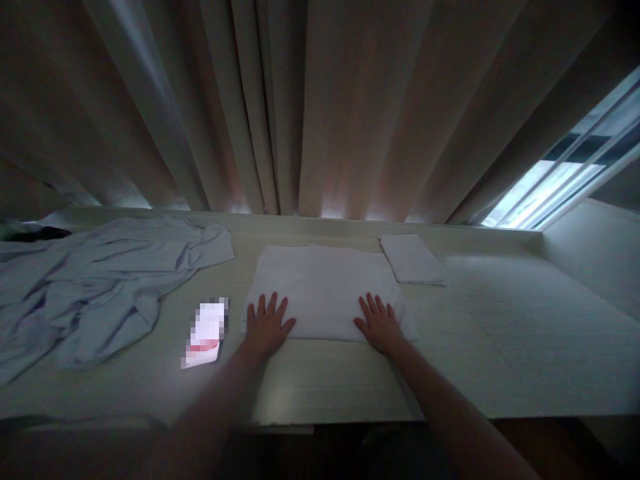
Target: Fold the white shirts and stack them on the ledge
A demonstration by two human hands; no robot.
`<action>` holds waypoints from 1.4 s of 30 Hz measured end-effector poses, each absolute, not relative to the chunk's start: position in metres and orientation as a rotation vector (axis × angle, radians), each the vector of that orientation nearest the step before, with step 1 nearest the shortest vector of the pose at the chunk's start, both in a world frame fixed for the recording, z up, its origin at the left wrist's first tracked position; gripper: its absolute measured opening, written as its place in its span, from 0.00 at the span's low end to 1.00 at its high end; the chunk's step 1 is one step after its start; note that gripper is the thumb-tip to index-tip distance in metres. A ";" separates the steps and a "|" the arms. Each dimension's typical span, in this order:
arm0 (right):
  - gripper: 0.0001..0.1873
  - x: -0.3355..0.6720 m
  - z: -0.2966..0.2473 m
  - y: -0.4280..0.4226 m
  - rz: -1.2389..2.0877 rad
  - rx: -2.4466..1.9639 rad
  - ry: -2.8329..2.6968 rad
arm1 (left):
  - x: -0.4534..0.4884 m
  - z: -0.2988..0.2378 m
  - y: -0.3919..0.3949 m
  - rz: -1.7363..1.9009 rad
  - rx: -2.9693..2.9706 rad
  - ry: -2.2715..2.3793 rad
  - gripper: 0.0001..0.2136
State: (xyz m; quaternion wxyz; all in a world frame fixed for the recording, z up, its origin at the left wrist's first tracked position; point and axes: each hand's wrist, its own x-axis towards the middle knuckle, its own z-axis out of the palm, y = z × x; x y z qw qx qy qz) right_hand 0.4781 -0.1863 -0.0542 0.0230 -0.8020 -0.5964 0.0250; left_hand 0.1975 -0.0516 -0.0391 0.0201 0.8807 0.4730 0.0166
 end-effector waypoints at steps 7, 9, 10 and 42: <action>0.34 0.468 -0.053 -0.214 0.049 -2.481 -1.836 | 0.183 -0.039 -0.080 0.038 2.724 1.501 0.32; 0.34 0.465 -0.049 -0.223 0.040 -2.469 -1.850 | 0.179 -0.035 -0.090 0.019 2.722 1.503 0.31; 0.34 0.464 -0.046 -0.227 0.039 -2.462 -1.860 | 0.177 -0.032 -0.094 0.016 2.725 1.503 0.31; 0.30 0.396 -0.045 -0.196 0.073 -2.223 -2.063 | 0.236 -0.040 -0.129 0.207 2.848 1.185 0.25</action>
